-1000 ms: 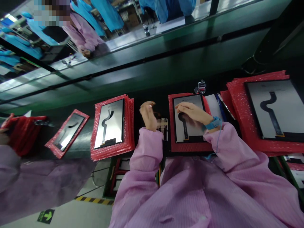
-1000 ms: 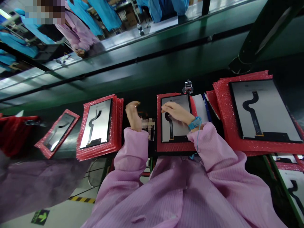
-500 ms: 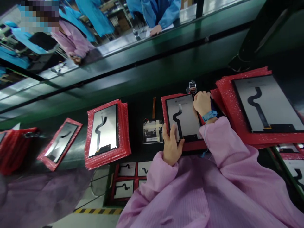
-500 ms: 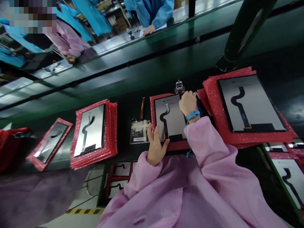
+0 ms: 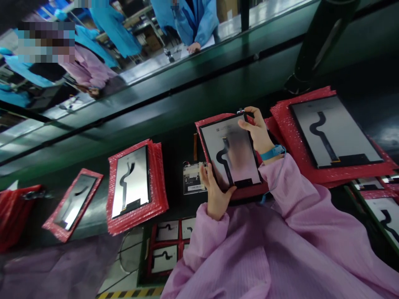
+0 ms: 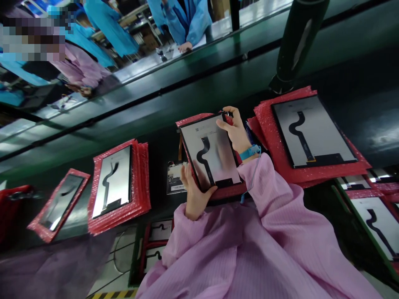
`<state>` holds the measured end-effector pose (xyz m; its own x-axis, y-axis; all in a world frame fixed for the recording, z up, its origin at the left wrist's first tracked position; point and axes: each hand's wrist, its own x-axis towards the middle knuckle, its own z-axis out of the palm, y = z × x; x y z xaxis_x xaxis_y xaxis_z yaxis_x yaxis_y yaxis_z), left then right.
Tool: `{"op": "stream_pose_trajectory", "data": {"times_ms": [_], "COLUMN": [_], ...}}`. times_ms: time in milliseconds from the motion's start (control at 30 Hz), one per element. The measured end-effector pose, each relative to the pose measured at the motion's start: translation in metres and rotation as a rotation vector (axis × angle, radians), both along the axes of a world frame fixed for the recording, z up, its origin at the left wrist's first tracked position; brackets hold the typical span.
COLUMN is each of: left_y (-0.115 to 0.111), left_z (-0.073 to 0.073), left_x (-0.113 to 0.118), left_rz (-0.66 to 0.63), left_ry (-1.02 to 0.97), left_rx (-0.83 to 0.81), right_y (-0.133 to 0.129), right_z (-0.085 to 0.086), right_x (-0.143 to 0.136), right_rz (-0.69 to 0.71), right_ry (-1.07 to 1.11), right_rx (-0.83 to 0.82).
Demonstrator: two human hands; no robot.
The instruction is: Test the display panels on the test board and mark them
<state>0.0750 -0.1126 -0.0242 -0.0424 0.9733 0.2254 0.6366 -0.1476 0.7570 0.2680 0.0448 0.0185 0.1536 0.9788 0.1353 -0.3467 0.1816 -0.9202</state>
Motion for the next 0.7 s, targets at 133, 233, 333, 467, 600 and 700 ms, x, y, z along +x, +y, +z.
{"op": "stream_pose_trajectory", "data": {"times_ms": [133, 233, 333, 467, 600, 700], "left_y": [0.004, 0.006, 0.003, 0.001, 0.004, 0.007], "left_z": [0.007, 0.015, 0.028, 0.053, 0.079, 0.098], "left_x": [-0.010, -0.018, -0.026, -0.050, -0.118, -0.188], "left_rz": [0.045, 0.061, 0.079, 0.163, 0.434, 0.609], "left_ry": [-0.236, -0.548, -0.670, -0.779, -0.786, -0.600], "left_rx": [0.023, -0.075, -0.221, -0.265, -0.159, -0.092], "right_y": [-0.008, -0.004, -0.001, -0.004, -0.010, -0.012], "right_z": [0.007, 0.002, -0.004, -0.003, 0.004, 0.007], "right_x": [0.004, 0.004, -0.001, -0.010, -0.013, -0.016], "right_rz": [0.037, 0.019, 0.023, 0.145, 0.248, 0.254], "right_ry": [0.088, 0.167, 0.205, 0.131, 0.067, -0.020], "right_rx": [0.021, -0.027, -0.064, -0.092, -0.178, -0.227]}}
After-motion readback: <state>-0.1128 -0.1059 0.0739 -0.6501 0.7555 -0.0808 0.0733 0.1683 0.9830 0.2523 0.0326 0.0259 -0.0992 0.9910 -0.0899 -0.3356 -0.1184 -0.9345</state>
